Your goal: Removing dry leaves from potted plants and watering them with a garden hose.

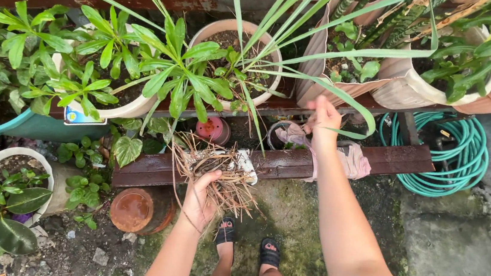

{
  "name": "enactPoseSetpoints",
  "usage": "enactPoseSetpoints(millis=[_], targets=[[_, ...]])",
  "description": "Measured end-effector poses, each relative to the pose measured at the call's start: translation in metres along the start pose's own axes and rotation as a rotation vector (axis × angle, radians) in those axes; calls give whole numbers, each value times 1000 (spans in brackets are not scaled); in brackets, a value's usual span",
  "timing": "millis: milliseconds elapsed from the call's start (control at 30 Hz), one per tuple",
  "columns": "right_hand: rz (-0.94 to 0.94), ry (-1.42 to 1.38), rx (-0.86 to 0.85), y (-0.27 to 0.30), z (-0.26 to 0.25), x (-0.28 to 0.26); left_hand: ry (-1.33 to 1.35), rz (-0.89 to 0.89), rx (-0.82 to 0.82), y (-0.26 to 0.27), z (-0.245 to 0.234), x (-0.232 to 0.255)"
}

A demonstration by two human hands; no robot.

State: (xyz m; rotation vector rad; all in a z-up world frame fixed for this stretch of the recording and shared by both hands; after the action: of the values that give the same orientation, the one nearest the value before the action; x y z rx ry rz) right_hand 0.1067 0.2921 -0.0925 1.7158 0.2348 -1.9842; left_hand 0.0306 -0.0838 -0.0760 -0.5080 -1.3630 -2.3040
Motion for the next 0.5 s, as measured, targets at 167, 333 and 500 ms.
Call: enactPoseSetpoints(millis=[167,333,500], targets=[[-32,-39,156,45,-74,53,-14,50,-6,2,2,6],[231,127,543,123,-242,138,-31,37,14,1,-6,2],[369,488,571,155,-311,161,22,65,-62,4,4,6]])
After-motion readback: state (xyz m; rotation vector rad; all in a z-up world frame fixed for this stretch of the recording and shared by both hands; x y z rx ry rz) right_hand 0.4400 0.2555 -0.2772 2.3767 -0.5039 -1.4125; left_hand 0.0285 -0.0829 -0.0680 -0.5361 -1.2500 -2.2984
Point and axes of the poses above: each hand's wrist, its own y-axis away from the middle knuckle, its own z-axis out of the palm, x = y × z, the point moved 7 cm from there along -y, towards the middle knuckle, and after that the axes turned 3 degrees about -y, right-handed, at the moved point
